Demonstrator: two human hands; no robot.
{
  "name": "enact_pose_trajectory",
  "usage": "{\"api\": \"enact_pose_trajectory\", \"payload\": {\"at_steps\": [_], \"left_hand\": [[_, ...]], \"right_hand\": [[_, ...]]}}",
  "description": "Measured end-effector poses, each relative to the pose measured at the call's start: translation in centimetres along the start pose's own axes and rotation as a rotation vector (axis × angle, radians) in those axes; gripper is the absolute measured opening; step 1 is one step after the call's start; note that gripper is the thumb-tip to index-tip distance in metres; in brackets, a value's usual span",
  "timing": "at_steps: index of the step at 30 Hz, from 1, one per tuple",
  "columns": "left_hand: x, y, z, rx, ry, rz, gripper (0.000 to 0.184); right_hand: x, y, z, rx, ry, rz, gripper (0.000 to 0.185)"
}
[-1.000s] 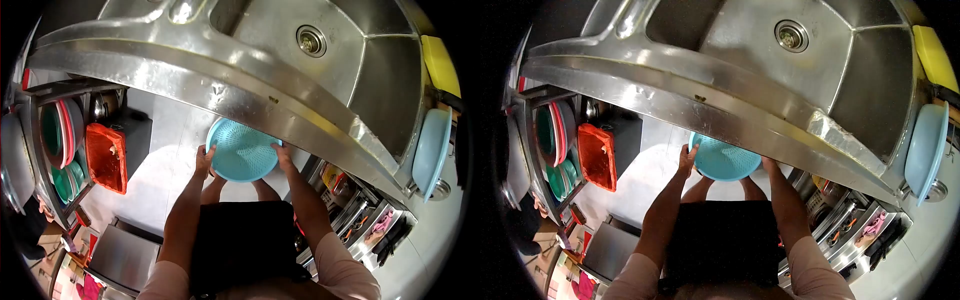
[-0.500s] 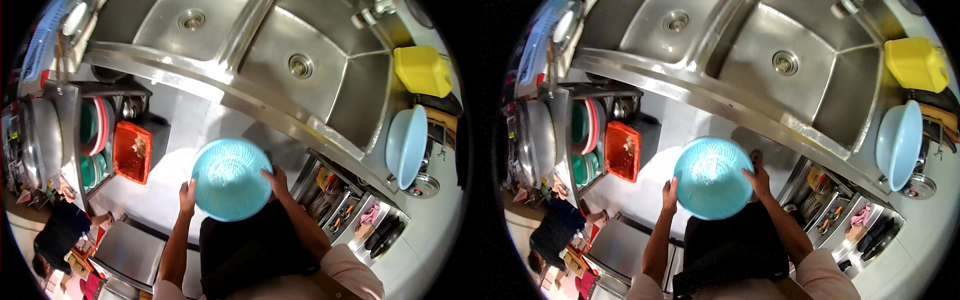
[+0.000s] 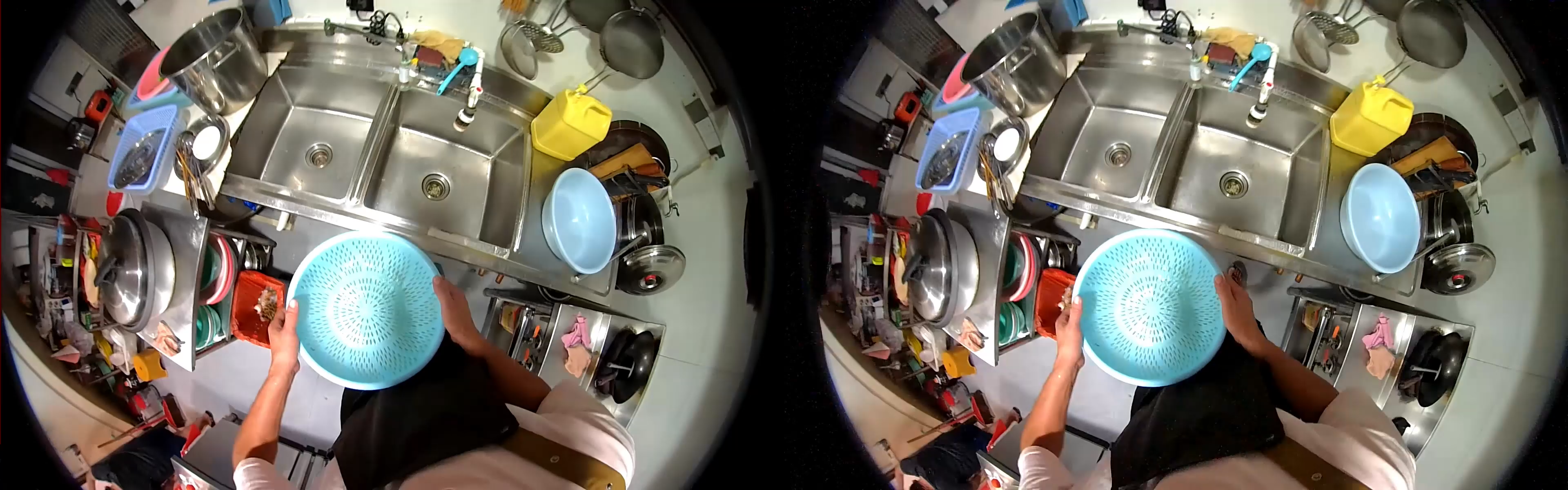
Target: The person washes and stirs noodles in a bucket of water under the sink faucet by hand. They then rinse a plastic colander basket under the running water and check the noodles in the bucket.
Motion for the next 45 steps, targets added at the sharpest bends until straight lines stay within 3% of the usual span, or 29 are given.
{"api": "enact_pose_trajectory", "payload": {"at_steps": [1,3,4,9,13,15,17,19,20,23,33,39,45], "left_hand": [[1.6,1.5,4.1,0.001,0.065,0.018,0.051],[-0.3,2.0,4.9,-0.133,0.056,-0.033,0.051],[-0.6,2.8,6.2,-0.222,0.024,-0.084,0.061],[-1.1,8.6,13.5,-0.248,-0.013,-0.045,0.065],[0.3,13.0,18.8,-0.344,-0.115,-0.014,0.073],[-0.8,13.9,19.5,-0.389,-0.130,-0.038,0.073],[-1.7,15.4,20.7,-0.460,-0.150,-0.004,0.073],[-2.5,16.9,21.4,-0.522,-0.194,0.006,0.071],[-2.9,17.6,22.1,-0.554,-0.224,0.004,0.068],[-4.6,20.8,23.1,-0.542,-0.278,-0.055,0.069],[-8.8,28.0,25.7,-0.721,-0.308,-0.207,0.060],[-10.7,30.3,25.7,-0.751,-0.337,-0.176,0.053],[-14.4,31.5,25.0,-0.797,-0.359,-0.199,0.040]], "right_hand": [[-0.5,-0.4,-1.0,-0.035,-0.003,0.000,0.051],[-1.7,-1.1,-2.6,-0.107,0.003,-0.005,0.053],[-2.9,-1.7,-2.6,-0.056,-0.018,-0.005,0.058],[-8.9,-3.6,-2.9,0.012,0.160,0.017,0.063],[-9.8,-4.0,-9.3,-0.079,0.265,-0.081,0.062],[-11.3,-3.5,-9.2,-0.186,0.271,-0.144,0.062],[-13.8,-2.9,-6.9,-0.192,0.371,-0.211,0.063],[-13.7,-3.6,-9.0,-0.253,0.489,-0.295,0.067],[-13.8,-4.2,-9.9,-0.225,0.605,-0.263,0.065],[-15.0,-4.8,-10.3,-0.266,0.692,-0.255,0.067],[-19.3,-5.7,-8.6,-0.285,0.775,-0.304,0.067],[-21.6,-5.2,-6.9,-0.359,0.750,-0.343,0.066],[-22.8,-5.0,-5.9,-0.491,0.860,-0.445,0.070]]}}
Point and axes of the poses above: each hand's wrist, its own x-axis away from the middle knuckle, its own y-axis out of the palm, z = x × y, the point moved 8 cm from there along -x, towards the middle knuckle, and after that the axes turned 11 degrees about z, right-handed, at the moved point
